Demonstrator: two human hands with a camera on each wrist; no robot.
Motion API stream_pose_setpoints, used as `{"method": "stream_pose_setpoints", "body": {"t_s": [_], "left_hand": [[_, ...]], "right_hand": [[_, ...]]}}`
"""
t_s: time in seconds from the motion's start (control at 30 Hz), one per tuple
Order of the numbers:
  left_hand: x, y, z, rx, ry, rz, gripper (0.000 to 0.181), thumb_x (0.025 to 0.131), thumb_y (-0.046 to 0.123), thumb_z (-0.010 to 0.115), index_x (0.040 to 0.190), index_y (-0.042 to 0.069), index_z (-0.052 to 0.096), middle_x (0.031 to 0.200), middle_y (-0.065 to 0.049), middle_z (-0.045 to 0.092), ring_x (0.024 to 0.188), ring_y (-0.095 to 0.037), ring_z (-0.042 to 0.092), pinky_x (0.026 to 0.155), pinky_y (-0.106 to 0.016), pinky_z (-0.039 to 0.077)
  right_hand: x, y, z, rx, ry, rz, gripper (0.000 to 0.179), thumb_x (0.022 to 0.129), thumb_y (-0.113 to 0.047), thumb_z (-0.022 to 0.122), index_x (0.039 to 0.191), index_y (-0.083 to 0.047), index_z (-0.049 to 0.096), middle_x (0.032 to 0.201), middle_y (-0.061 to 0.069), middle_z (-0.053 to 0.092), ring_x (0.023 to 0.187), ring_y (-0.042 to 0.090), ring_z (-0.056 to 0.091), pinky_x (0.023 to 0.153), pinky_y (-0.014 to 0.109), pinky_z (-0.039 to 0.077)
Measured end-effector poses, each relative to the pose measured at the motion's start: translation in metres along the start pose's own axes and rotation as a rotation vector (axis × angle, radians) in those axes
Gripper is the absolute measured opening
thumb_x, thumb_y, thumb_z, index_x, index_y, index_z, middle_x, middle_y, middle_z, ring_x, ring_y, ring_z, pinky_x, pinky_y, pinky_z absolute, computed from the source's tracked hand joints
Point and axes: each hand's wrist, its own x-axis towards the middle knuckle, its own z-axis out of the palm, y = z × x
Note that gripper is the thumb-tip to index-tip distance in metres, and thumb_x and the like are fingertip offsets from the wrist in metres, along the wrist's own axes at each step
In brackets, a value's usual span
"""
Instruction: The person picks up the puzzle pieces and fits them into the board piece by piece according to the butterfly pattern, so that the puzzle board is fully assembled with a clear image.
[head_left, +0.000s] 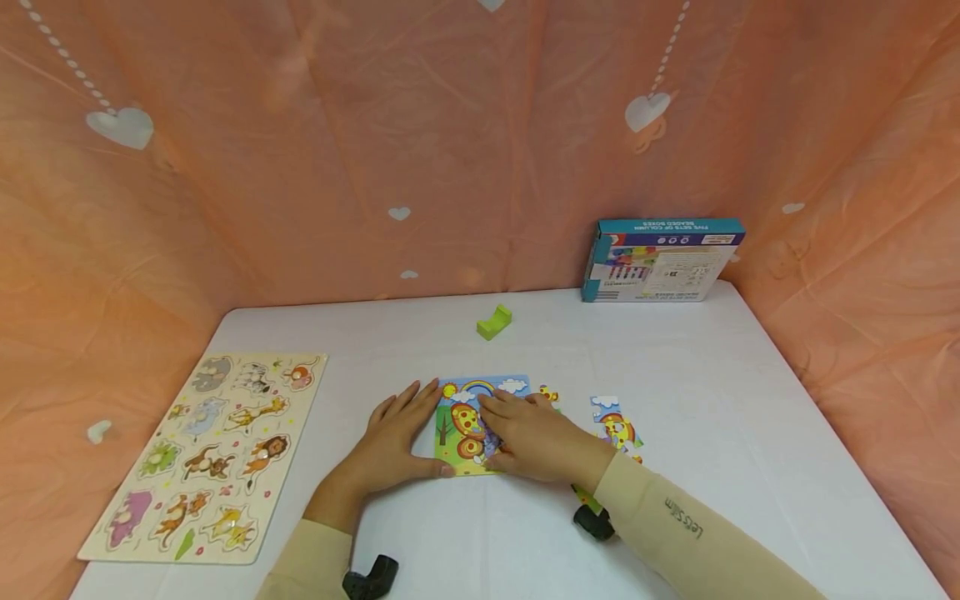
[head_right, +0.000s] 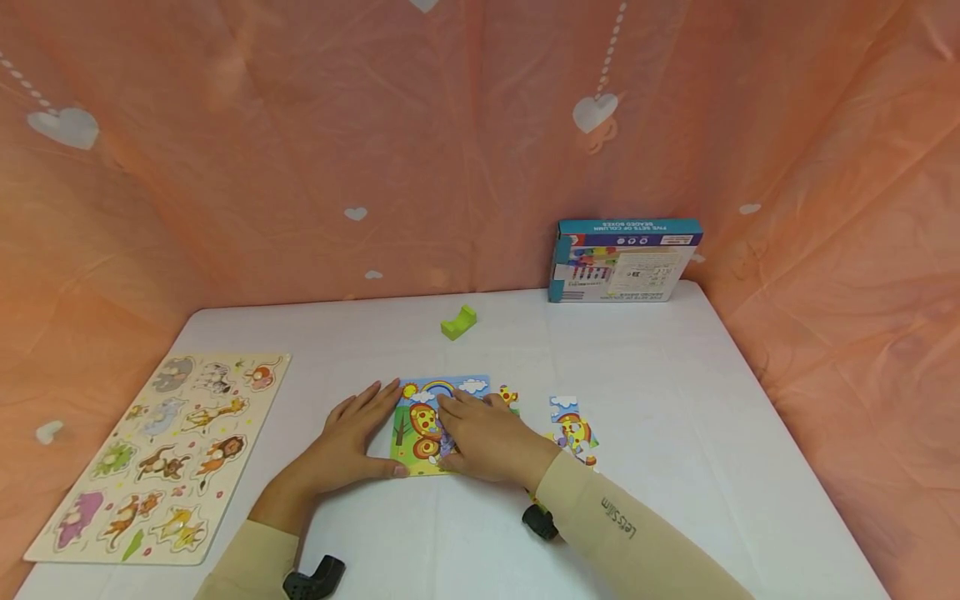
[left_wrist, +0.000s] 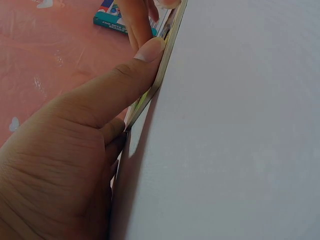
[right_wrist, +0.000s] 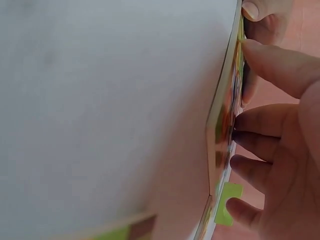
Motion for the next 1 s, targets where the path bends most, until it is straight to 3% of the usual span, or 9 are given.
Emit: {"method": "stream_pose_setpoints", "body": {"t_s": [0.37,0.53,0.67,0.9,1.0], "left_hand": [[0.0,-0.002,0.002,0.006,0.001,-0.009,0.119,0.079,0.061,0.091,0.171,0.01,0.036,0.178,-0.003,0.027,0.165,-0.036,0.013,0.128,-0.064,0.007],[0.0,-0.002,0.002,0.004,0.008,-0.002,0.119,0.079,0.061,0.09,0.171,0.01,0.036,0.178,-0.003,0.027,0.165,-0.035,0.013,0.128,-0.064,0.007],[-0.001,-0.001,0.002,-0.006,0.011,-0.006,0.119,0.078,0.062,0.091,0.171,0.011,0.037,0.178,-0.002,0.028,0.165,-0.034,0.013,0.128,-0.063,0.007],[-0.001,-0.001,0.003,0.0,0.017,-0.017,0.119,0.077,0.061,0.091,0.171,0.01,0.037,0.178,-0.003,0.028,0.165,-0.034,0.013,0.128,-0.064,0.008],[-0.001,0.0,0.003,0.002,0.016,-0.024,0.119,0.077,0.062,0.091,0.17,0.01,0.038,0.178,-0.003,0.028,0.165,-0.034,0.012,0.128,-0.064,0.008]], "right_hand": [[0.003,-0.001,0.001,0.073,-0.025,0.045,0.079,0.105,-0.053,0.07,0.165,-0.007,0.048,0.174,0.008,0.035,0.161,0.034,0.028,0.12,0.065,0.033],[-0.002,0.004,-0.002,0.269,0.028,0.07,0.073,0.106,-0.05,0.07,0.166,-0.014,0.049,0.175,0.008,0.034,0.161,0.033,0.029,0.124,0.068,0.026],[-0.011,0.015,-0.007,0.468,0.105,0.085,0.071,0.108,-0.047,0.068,0.167,-0.012,0.047,0.172,0.01,0.039,0.159,0.035,0.031,0.125,0.067,0.024],[-0.03,0.042,-0.017,0.744,0.304,0.139,0.058,0.114,-0.038,0.058,0.162,-0.006,0.051,0.161,0.012,0.052,0.144,0.036,0.051,0.116,0.062,0.043],[-0.041,0.055,-0.017,0.841,0.373,0.169,0.053,0.118,-0.037,0.05,0.161,-0.006,0.052,0.159,0.015,0.055,0.143,0.038,0.053,0.116,0.065,0.042]]}}
